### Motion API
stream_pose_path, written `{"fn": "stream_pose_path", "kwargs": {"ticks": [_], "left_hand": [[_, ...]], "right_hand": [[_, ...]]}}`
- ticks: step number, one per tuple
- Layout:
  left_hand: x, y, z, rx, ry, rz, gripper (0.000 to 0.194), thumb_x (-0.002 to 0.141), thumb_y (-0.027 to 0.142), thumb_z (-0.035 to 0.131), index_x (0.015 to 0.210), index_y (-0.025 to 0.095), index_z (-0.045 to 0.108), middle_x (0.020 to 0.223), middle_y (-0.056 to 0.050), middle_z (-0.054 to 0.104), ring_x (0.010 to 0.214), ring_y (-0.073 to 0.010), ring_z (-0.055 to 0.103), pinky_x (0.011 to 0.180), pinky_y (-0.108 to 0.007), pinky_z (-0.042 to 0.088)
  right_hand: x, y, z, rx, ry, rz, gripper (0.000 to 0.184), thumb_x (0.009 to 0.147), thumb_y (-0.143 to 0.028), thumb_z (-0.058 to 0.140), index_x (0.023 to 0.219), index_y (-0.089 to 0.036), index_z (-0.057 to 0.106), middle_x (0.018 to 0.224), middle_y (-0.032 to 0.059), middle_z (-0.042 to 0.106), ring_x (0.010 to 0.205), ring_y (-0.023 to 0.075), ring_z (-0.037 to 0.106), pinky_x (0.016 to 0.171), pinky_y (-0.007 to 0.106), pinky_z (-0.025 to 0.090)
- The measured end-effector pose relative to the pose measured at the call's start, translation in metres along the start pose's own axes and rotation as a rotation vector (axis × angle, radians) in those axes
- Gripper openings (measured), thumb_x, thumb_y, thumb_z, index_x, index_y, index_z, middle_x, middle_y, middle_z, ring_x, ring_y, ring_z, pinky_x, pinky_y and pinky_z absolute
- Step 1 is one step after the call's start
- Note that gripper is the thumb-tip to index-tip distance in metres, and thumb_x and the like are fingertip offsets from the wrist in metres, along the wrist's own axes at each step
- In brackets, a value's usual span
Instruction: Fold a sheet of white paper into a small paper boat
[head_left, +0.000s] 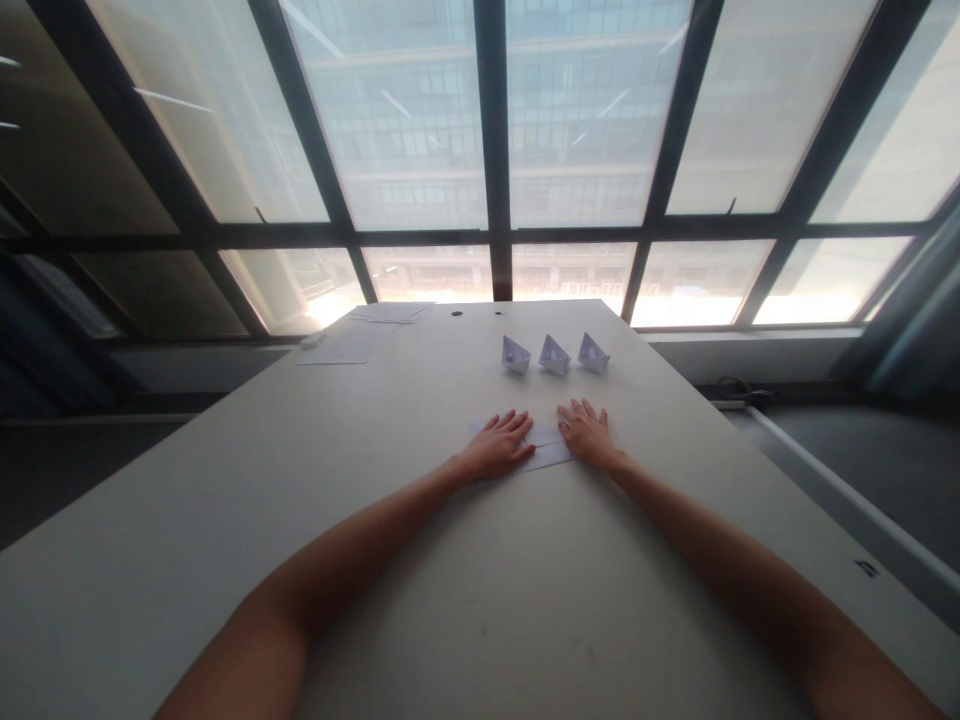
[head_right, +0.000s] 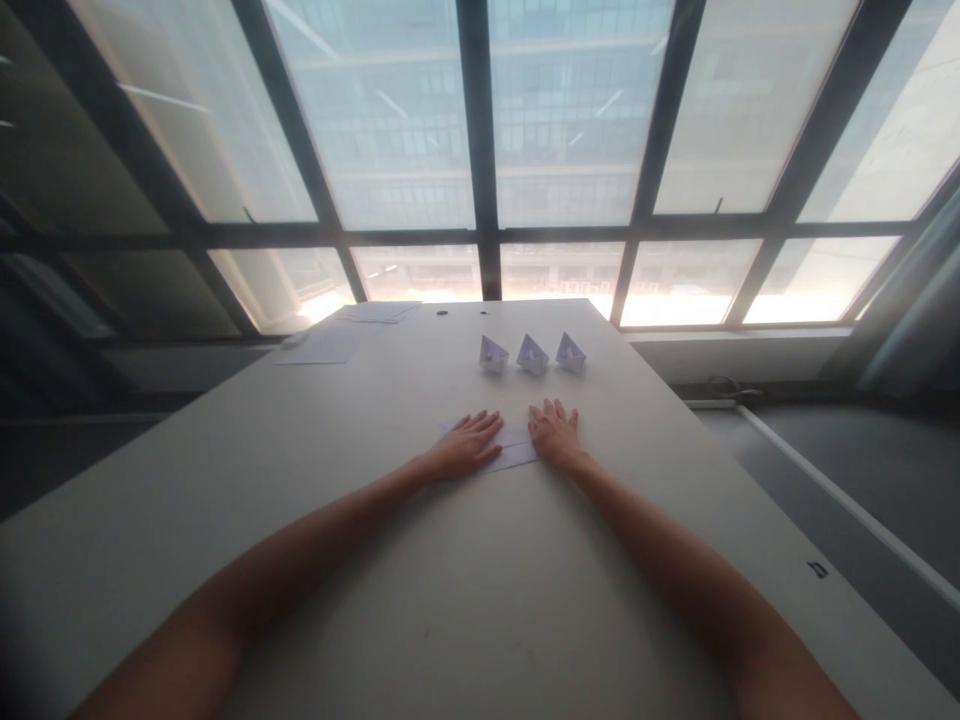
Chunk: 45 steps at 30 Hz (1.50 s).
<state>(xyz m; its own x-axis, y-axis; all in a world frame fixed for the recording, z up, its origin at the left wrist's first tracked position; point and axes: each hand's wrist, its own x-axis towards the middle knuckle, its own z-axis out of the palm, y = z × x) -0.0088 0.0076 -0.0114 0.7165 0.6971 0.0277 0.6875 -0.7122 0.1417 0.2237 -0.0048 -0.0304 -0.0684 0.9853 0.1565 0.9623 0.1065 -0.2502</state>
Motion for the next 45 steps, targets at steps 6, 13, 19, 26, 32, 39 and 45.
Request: {"fn": "stream_pose_path", "kwargs": {"ticks": [6,13,19,26,32,39,45], "left_hand": [[0.001,-0.001,0.005,0.025,0.026,-0.072,0.074,0.099,0.064,0.028,0.154,0.016,0.029,0.162,-0.017,0.018,0.151,-0.0315,0.015,0.12,-0.049,0.016],[0.001,-0.007,0.001,-0.01,0.013,0.04,0.07,0.1,0.059,0.032,0.156,0.016,0.026,0.162,-0.013,0.022,0.151,-0.0286,0.016,0.121,-0.049,0.014],[-0.003,-0.005,-0.008,-0.122,0.024,0.296,0.055,0.099,0.045,0.045,0.15,0.028,0.039,0.158,-0.004,0.035,0.147,-0.0207,0.029,0.124,-0.042,0.014],[0.001,-0.001,-0.001,-0.08,0.081,0.168,0.047,0.102,0.042,0.038,0.147,0.03,0.044,0.158,-0.001,0.036,0.146,-0.0209,0.032,0.123,-0.043,0.019],[0.002,-0.008,0.008,0.027,0.156,-0.231,0.049,0.102,0.042,0.035,0.147,0.027,0.042,0.158,-0.006,0.034,0.147,-0.0314,0.027,0.118,-0.057,0.022],[0.001,-0.012,0.008,0.063,0.379,-0.385,0.047,0.096,0.041,0.051,0.138,0.02,0.051,0.128,-0.015,0.054,0.119,-0.0321,0.049,0.103,-0.047,0.043],[0.003,-0.013,0.005,-0.082,0.58,-0.224,0.057,0.087,0.02,0.064,0.142,0.023,0.045,0.123,-0.01,0.045,0.11,-0.0243,0.053,0.099,-0.039,0.049]], "right_hand": [[0.001,0.002,0.007,0.046,0.034,-0.015,0.048,0.098,-0.018,0.032,0.143,-0.023,0.05,0.156,0.0155,0.038,0.147,0.0352,0.025,0.114,0.067,0.017],[-0.003,-0.005,-0.002,0.114,0.101,-0.316,0.049,0.093,-0.018,0.046,0.141,-0.018,0.052,0.154,0.0133,0.042,0.145,0.0252,0.031,0.118,0.047,0.026],[-0.004,-0.011,-0.001,0.181,0.106,-0.477,0.048,0.095,-0.026,0.051,0.142,-0.016,0.052,0.149,0.0128,0.049,0.142,0.0236,0.037,0.118,0.043,0.029],[-0.005,-0.009,-0.005,0.197,-0.019,-0.456,0.055,0.097,-0.034,0.051,0.149,-0.017,0.043,0.155,0.0128,0.04,0.147,0.0279,0.029,0.119,0.051,0.023],[-0.007,-0.013,-0.011,0.228,-0.057,-0.421,0.06,0.095,-0.032,0.055,0.152,-0.02,0.039,0.155,0.0115,0.04,0.147,0.0294,0.028,0.119,0.055,0.022],[-0.005,-0.009,-0.007,0.221,-0.043,-0.535,0.038,0.098,-0.029,0.051,0.133,-0.029,0.062,0.151,0.0081,0.047,0.146,0.0306,0.032,0.116,0.062,0.023],[-0.005,-0.008,-0.006,0.221,-0.027,-0.531,0.038,0.098,-0.029,0.05,0.135,-0.031,0.061,0.15,0.0098,0.048,0.145,0.0316,0.033,0.115,0.062,0.024]]}}
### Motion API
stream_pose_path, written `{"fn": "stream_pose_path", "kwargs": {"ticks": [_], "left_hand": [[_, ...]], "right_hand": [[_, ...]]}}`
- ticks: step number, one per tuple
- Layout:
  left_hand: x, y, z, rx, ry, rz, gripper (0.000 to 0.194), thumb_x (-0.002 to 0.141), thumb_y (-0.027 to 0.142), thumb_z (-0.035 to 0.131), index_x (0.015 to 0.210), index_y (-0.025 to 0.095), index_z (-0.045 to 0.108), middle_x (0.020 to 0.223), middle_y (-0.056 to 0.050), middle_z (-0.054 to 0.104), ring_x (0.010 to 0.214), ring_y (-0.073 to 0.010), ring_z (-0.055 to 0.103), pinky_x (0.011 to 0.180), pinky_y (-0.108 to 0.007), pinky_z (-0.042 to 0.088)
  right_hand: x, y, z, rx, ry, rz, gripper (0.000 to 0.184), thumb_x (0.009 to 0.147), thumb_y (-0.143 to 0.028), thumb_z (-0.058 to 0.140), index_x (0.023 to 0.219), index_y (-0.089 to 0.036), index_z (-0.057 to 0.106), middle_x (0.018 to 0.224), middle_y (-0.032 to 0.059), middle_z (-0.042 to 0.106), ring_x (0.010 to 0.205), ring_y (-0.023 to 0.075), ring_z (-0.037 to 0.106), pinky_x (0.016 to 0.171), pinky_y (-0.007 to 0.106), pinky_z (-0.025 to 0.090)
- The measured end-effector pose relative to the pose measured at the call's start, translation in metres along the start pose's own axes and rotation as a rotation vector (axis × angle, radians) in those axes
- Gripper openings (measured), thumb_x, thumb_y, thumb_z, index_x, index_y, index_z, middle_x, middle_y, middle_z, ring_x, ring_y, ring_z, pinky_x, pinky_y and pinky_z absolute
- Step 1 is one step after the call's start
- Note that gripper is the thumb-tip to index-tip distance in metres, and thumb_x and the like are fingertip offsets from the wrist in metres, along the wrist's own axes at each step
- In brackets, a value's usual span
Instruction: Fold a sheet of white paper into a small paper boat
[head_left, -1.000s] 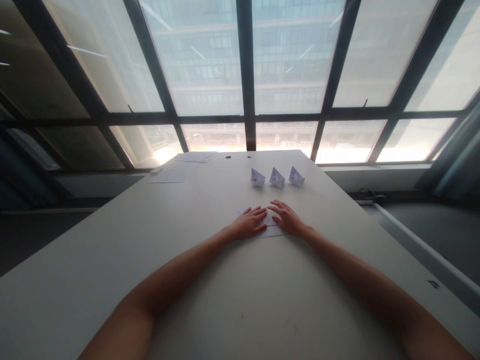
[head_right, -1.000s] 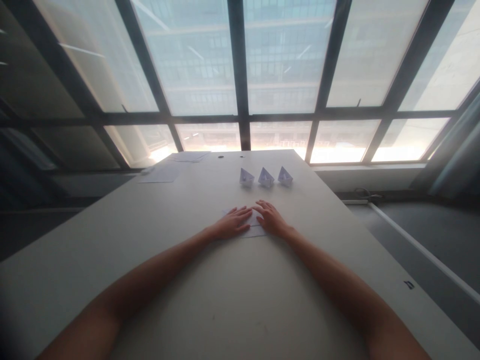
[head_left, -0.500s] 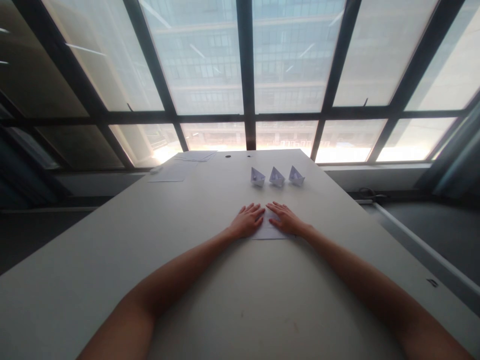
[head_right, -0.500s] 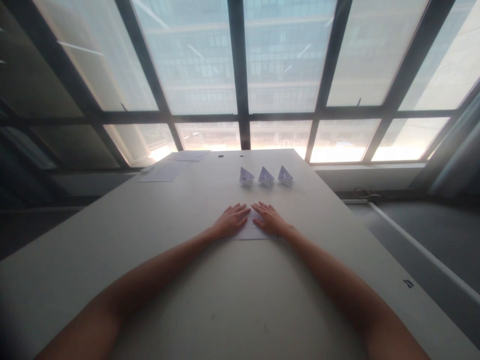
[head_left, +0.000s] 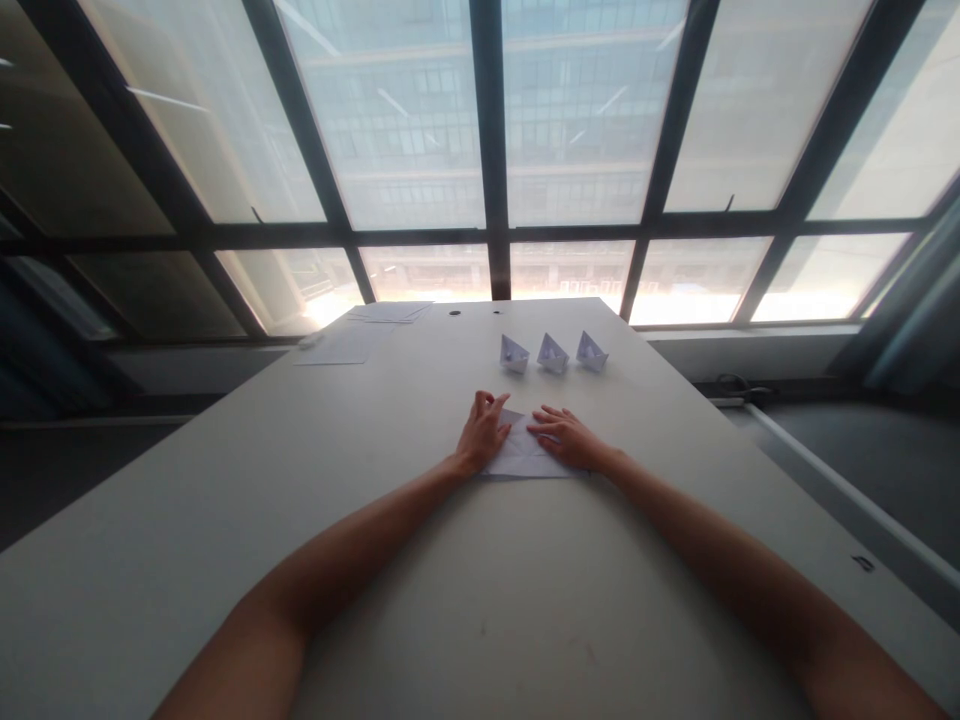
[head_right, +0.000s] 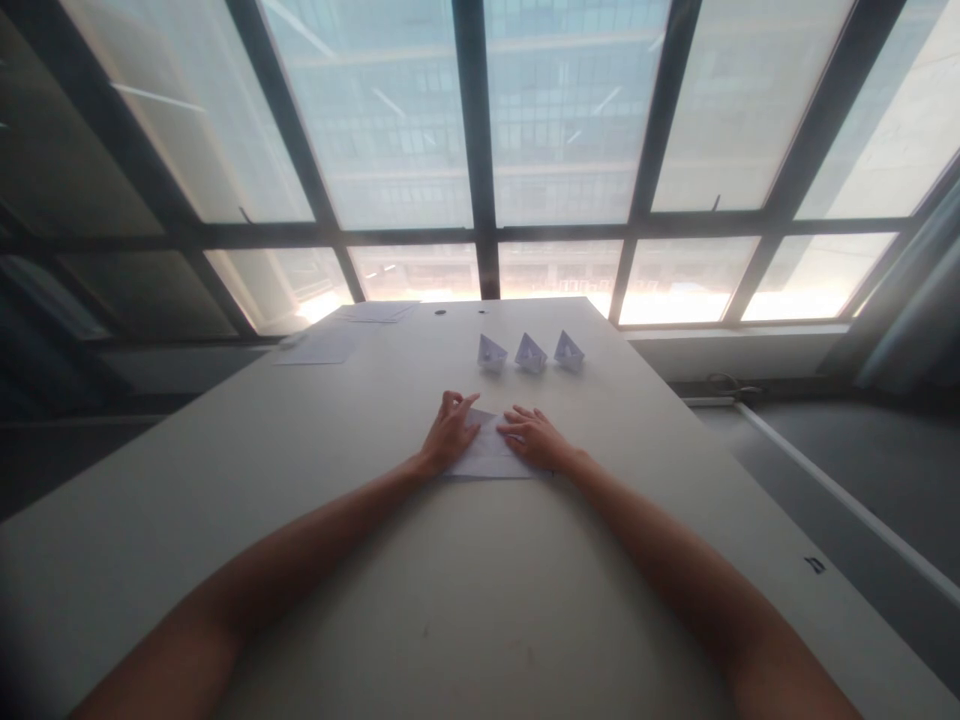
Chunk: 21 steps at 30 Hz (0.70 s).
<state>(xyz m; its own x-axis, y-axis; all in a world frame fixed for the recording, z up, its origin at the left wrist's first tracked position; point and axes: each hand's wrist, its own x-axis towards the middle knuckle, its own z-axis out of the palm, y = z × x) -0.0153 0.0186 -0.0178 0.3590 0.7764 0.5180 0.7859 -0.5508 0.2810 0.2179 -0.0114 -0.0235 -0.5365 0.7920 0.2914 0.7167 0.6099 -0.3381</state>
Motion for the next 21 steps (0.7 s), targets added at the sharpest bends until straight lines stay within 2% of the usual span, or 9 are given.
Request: {"fn": "stream_pose_path", "kwargs": {"ticks": [3,6,8,10,13,17,21], "left_hand": [[0.001,0.004,-0.003,-0.137,0.023,0.079,0.074,0.086,0.007,0.058,0.151,0.028,0.031,0.128,-0.009,0.046,0.105,-0.0185,0.059,0.094,-0.031,0.053],[0.001,0.009,-0.005,-0.21,-0.018,0.159,0.076,0.088,0.006,0.053,0.154,0.03,0.026,0.13,-0.006,0.055,0.106,-0.0169,0.063,0.095,-0.029,0.052],[-0.001,0.011,-0.006,-0.21,-0.1,0.193,0.069,0.09,0.009,0.053,0.153,0.029,0.032,0.123,-0.004,0.065,0.104,-0.0171,0.066,0.095,-0.029,0.053],[-0.003,0.012,-0.006,-0.169,-0.198,0.232,0.056,0.092,0.014,0.053,0.145,0.029,0.046,0.118,-0.002,0.07,0.103,-0.0181,0.068,0.096,-0.03,0.053],[-0.004,0.012,-0.006,-0.111,-0.293,0.318,0.041,0.094,0.016,0.049,0.131,0.029,0.062,0.129,-0.001,0.066,0.115,-0.0187,0.064,0.102,-0.031,0.05],[-0.002,0.012,-0.006,-0.076,-0.337,0.398,0.036,0.097,0.018,0.045,0.126,0.026,0.065,0.137,-0.001,0.062,0.123,-0.0176,0.06,0.105,-0.031,0.047],[-0.003,0.017,-0.007,-0.079,-0.348,0.462,0.033,0.103,0.032,0.042,0.126,0.025,0.064,0.137,-0.003,0.061,0.131,-0.0183,0.053,0.113,-0.036,0.039]], "right_hand": [[0.0,0.0,0.0,-0.011,-0.003,0.006,0.038,0.098,-0.028,0.051,0.134,-0.03,0.062,0.149,0.0102,0.049,0.144,0.0325,0.034,0.115,0.062,0.025],[0.001,0.0,0.001,-0.028,-0.006,0.019,0.038,0.098,-0.028,0.05,0.134,-0.03,0.062,0.149,0.0102,0.049,0.144,0.0321,0.034,0.115,0.061,0.025],[0.001,0.0,0.002,-0.034,-0.002,0.025,0.039,0.097,-0.028,0.051,0.135,-0.031,0.061,0.15,0.0092,0.049,0.144,0.0312,0.034,0.116,0.061,0.024],[0.002,0.0,0.002,-0.039,0.002,0.027,0.04,0.097,-0.026,0.051,0.136,-0.032,0.059,0.15,0.0086,0.049,0.144,0.0305,0.034,0.116,0.062,0.023],[0.002,-0.001,0.001,-0.054,0.007,0.034,0.039,0.097,-0.026,0.05,0.134,-0.031,0.061,0.148,0.0087,0.05,0.144,0.0302,0.035,0.116,0.062,0.022],[0.002,-0.003,-0.001,-0.093,0.014,0.047,0.037,0.096,-0.028,0.051,0.131,-0.028,0.063,0.146,0.0099,0.052,0.144,0.0303,0.034,0.116,0.061,0.021],[0.002,-0.004,-0.004,-0.126,0.025,0.041,0.037,0.094,-0.027,0.054,0.129,-0.023,0.065,0.144,0.0124,0.054,0.144,0.0308,0.035,0.117,0.061,0.02]]}}
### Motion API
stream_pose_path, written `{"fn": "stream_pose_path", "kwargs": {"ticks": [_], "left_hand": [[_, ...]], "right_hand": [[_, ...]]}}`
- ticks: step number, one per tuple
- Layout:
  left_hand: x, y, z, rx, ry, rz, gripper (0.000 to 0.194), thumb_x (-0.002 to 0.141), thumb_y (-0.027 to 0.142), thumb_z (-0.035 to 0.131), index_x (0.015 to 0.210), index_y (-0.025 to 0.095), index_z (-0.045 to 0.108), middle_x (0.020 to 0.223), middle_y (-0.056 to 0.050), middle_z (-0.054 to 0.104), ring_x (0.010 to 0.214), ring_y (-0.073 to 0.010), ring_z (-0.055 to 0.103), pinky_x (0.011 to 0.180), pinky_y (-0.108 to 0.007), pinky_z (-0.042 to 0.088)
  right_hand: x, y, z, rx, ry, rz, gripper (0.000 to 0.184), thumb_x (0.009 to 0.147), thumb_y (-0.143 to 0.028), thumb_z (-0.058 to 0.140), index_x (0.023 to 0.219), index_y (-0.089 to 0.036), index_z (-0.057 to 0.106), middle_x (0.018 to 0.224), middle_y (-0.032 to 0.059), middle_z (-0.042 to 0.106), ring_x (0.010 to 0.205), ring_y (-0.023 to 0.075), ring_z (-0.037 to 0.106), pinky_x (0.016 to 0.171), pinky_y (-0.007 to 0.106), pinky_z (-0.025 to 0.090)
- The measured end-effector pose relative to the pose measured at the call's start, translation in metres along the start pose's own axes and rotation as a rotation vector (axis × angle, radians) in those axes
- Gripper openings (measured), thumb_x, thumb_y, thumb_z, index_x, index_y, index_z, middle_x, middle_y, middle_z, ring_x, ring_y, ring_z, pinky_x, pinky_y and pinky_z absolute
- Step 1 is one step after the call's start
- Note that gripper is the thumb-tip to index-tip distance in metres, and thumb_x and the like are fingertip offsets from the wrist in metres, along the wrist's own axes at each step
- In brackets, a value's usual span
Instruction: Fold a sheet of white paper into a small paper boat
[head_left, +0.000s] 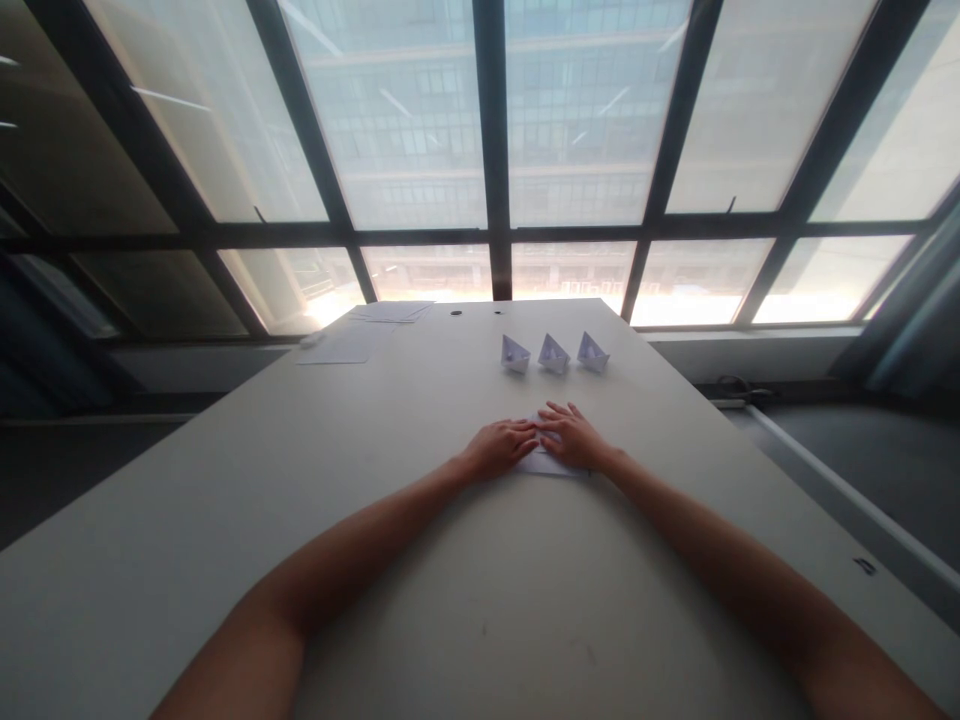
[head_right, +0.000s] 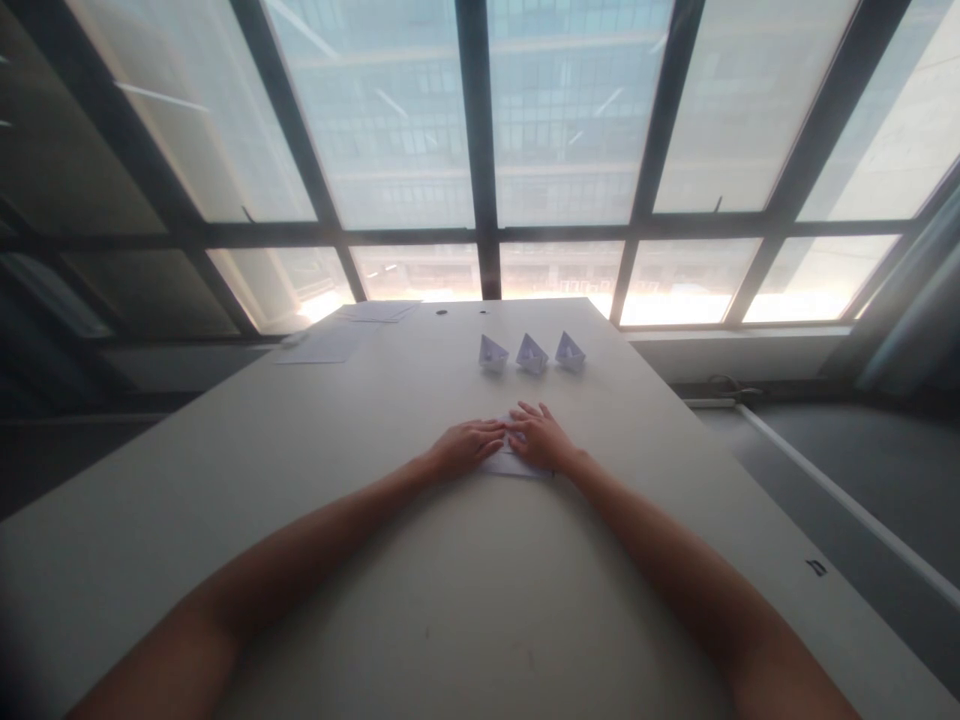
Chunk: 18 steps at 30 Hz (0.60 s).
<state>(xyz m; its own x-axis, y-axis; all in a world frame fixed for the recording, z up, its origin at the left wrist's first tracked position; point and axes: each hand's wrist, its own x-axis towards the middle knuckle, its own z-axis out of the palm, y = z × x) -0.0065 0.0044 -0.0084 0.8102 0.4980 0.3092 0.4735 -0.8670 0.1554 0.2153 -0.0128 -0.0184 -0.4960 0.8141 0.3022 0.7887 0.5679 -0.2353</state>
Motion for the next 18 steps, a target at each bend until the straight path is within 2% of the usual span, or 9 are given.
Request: {"fn": "stream_pose_path", "kwargs": {"ticks": [4,9,14,18], "left_hand": [[0.001,0.005,0.001,-0.029,-0.049,-0.001,0.043,0.104,0.039,0.04,0.141,0.022,0.05,0.148,-0.009,0.05,0.138,-0.0207,0.045,0.117,-0.04,0.034],[0.002,0.003,0.003,-0.057,-0.136,-0.012,0.055,0.103,0.039,0.041,0.151,0.014,0.035,0.156,-0.016,0.036,0.146,-0.0258,0.032,0.121,-0.046,0.025],[0.002,0.002,0.002,-0.087,-0.063,0.02,0.049,0.102,0.032,0.041,0.15,0.021,0.04,0.149,-0.012,0.047,0.14,-0.0237,0.041,0.119,-0.043,0.03],[0.001,0.006,-0.001,-0.009,-0.002,-0.013,0.041,0.1,0.031,0.048,0.141,0.028,0.053,0.137,-0.009,0.056,0.131,-0.0249,0.047,0.115,-0.044,0.034]], "right_hand": [[-0.001,0.0,0.0,0.045,0.028,0.008,0.036,0.091,-0.025,0.057,0.126,-0.022,0.065,0.141,0.0122,0.057,0.142,0.0297,0.038,0.116,0.06,0.023],[-0.001,0.002,0.002,0.125,0.088,0.028,0.026,0.088,-0.023,0.061,0.113,-0.02,0.068,0.136,0.0141,0.061,0.138,0.0304,0.044,0.115,0.057,0.028],[0.002,0.008,0.005,0.298,0.166,0.014,0.019,0.08,-0.016,0.067,0.097,-0.02,0.074,0.127,0.0131,0.066,0.125,0.0274,0.058,0.11,0.046,0.04],[0.004,0.013,0.006,0.382,0.169,0.03,0.022,0.078,-0.012,0.066,0.095,-0.022,0.077,0.125,0.0116,0.068,0.121,0.0255,0.061,0.109,0.044,0.043]]}}
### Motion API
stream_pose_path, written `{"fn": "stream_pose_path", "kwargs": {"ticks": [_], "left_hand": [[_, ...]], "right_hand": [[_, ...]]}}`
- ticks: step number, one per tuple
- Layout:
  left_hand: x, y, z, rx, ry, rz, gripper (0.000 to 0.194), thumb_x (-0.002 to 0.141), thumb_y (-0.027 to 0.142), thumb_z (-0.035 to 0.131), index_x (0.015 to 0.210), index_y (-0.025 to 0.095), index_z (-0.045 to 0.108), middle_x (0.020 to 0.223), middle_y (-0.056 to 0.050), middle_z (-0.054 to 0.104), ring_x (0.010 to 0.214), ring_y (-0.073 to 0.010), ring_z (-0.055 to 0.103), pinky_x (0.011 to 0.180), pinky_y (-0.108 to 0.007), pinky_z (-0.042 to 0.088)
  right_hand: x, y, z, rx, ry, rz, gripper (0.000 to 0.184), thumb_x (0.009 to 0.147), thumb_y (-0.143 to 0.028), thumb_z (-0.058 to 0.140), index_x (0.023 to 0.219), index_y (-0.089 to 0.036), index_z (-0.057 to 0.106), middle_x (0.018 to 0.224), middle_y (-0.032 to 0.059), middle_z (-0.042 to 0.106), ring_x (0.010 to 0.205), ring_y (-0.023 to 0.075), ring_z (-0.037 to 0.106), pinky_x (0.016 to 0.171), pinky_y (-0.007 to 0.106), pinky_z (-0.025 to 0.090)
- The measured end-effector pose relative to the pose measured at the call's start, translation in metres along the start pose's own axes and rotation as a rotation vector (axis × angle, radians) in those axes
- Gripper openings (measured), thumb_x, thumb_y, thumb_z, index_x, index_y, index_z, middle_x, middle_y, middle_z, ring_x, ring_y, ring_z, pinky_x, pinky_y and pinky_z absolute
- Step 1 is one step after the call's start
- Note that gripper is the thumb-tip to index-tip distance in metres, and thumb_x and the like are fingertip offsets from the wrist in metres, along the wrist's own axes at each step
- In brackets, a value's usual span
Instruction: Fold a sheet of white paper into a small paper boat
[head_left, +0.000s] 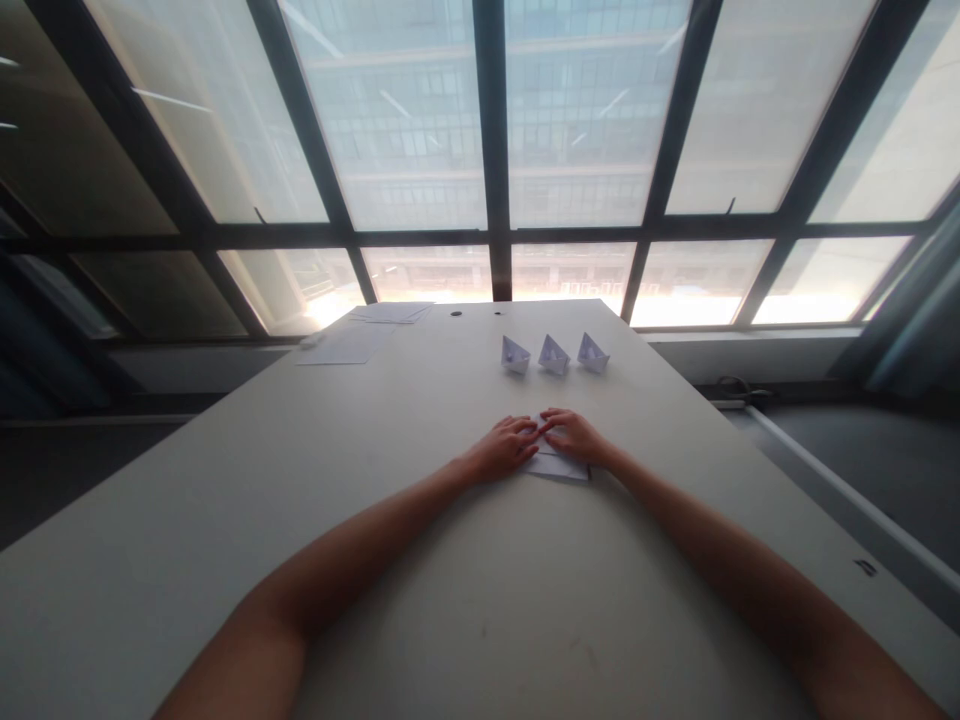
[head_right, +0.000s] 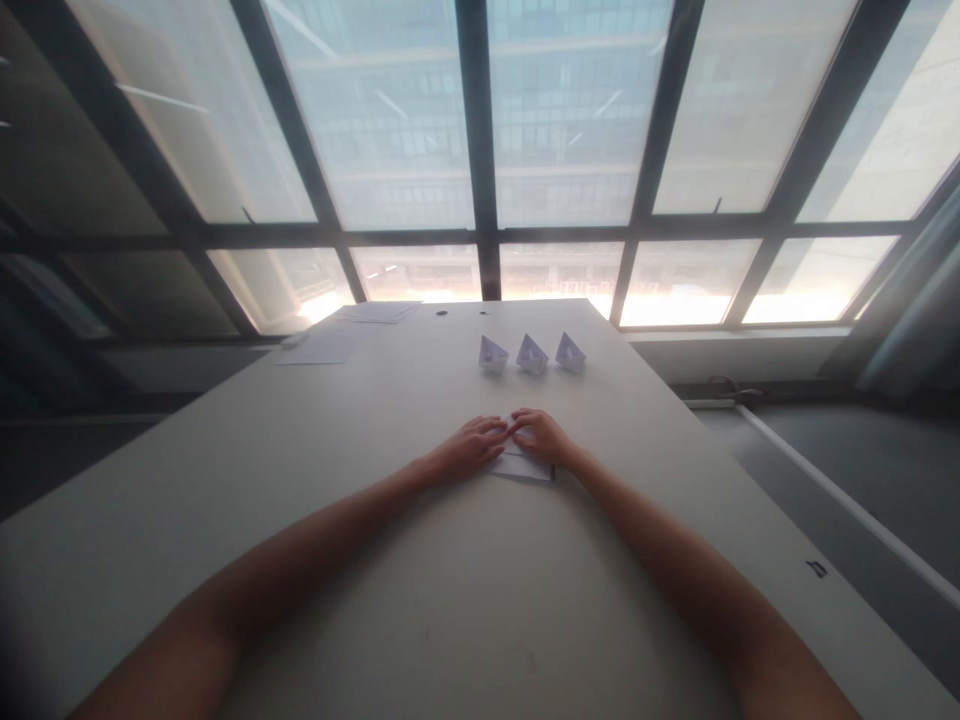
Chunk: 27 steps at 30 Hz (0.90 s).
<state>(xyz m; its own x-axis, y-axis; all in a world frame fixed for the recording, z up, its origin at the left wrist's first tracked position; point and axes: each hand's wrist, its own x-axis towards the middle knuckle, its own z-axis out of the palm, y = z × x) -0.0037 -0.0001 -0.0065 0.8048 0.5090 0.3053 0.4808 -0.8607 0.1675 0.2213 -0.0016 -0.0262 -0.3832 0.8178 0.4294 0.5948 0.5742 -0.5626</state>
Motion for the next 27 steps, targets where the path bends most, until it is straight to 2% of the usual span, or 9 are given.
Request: {"fn": "stream_pose_path", "kwargs": {"ticks": [3,6,8,12,15,20,24,27], "left_hand": [[-0.002,0.005,-0.003,0.107,0.036,-0.054,0.038,0.099,0.034,0.05,0.137,0.033,0.058,0.125,-0.008,0.059,0.119,-0.0251,0.052,0.111,-0.044,0.037],[-0.002,0.008,-0.005,0.176,0.017,-0.076,0.036,0.101,0.035,0.046,0.135,0.034,0.059,0.118,-0.008,0.061,0.112,-0.0237,0.056,0.111,-0.045,0.035],[-0.001,0.009,-0.005,0.201,-0.002,-0.083,0.034,0.102,0.035,0.043,0.131,0.031,0.061,0.121,-0.007,0.062,0.113,-0.0227,0.057,0.114,-0.047,0.029],[0.0,0.007,-0.003,0.206,-0.012,-0.106,0.03,0.104,0.035,0.039,0.12,0.026,0.062,0.127,-0.006,0.062,0.12,-0.0224,0.056,0.117,-0.052,0.023],[0.0,0.006,0.0,0.188,-0.019,-0.134,0.029,0.103,0.034,0.04,0.121,0.024,0.06,0.127,-0.008,0.063,0.123,-0.0244,0.055,0.116,-0.056,0.025],[-0.001,-0.001,0.009,0.114,-0.075,-0.236,0.045,0.102,0.039,0.04,0.14,0.017,0.048,0.149,-0.017,0.045,0.141,-0.0296,0.039,0.114,-0.054,0.031],[-0.001,-0.007,0.015,0.083,-0.106,-0.24,0.056,0.103,0.048,0.035,0.148,0.015,0.038,0.156,-0.019,0.035,0.147,-0.0292,0.03,0.117,-0.052,0.026],[-0.002,-0.009,0.016,0.08,-0.131,-0.233,0.06,0.103,0.049,0.033,0.151,0.015,0.033,0.158,-0.019,0.029,0.149,-0.0292,0.025,0.119,-0.051,0.022]], "right_hand": [[0.0,0.001,0.001,-0.029,0.015,-0.02,0.022,0.079,-0.011,0.064,0.094,-0.022,0.078,0.124,0.0115,0.069,0.124,0.0262,0.059,0.11,0.045,0.042],[-0.002,0.001,0.002,-0.058,0.016,-0.039,0.024,0.079,-0.009,0.063,0.094,-0.021,0.078,0.122,0.0108,0.07,0.125,0.0259,0.059,0.108,0.043,0.044],[-0.002,0.0,0.002,-0.091,0.007,-0.04,0.024,0.081,-0.01,0.063,0.095,-0.022,0.078,0.119,0.0093,0.072,0.122,0.0255,0.061,0.109,0.045,0.043],[-0.004,-0.004,-0.001,-0.182,-0.003,-0.029,0.021,0.083,-0.016,0.066,0.096,-0.026,0.077,0.117,0.0064,0.073,0.114,0.0252,0.065,0.113,0.054,0.032],[-0.004,-0.009,-0.004,-0.208,-0.008,-0.07,0.017,0.083,-0.018,0.068,0.094,-0.026,0.077,0.112,0.0057,0.074,0.106,0.0235,0.067,0.113,0.052,0.033],[-0.005,-0.019,-0.008,-0.135,-0.039,-0.162,0.015,0.084,-0.021,0.069,0.094,-0.026,0.078,0.105,0.0064,0.075,0.099,0.0215,0.067,0.096,0.037,0.049],[-0.005,-0.02,-0.003,-0.039,-0.058,-0.18,0.016,0.086,-0.022,0.067,0.097,-0.026,0.077,0.107,0.0061,0.075,0.1,0.0211,0.067,0.095,0.036,0.051],[-0.004,-0.015,0.002,-0.064,-0.033,-0.151,0.027,0.086,-0.02,0.066,0.111,-0.025,0.074,0.117,0.0078,0.072,0.113,0.0227,0.064,0.102,0.039,0.048]]}}
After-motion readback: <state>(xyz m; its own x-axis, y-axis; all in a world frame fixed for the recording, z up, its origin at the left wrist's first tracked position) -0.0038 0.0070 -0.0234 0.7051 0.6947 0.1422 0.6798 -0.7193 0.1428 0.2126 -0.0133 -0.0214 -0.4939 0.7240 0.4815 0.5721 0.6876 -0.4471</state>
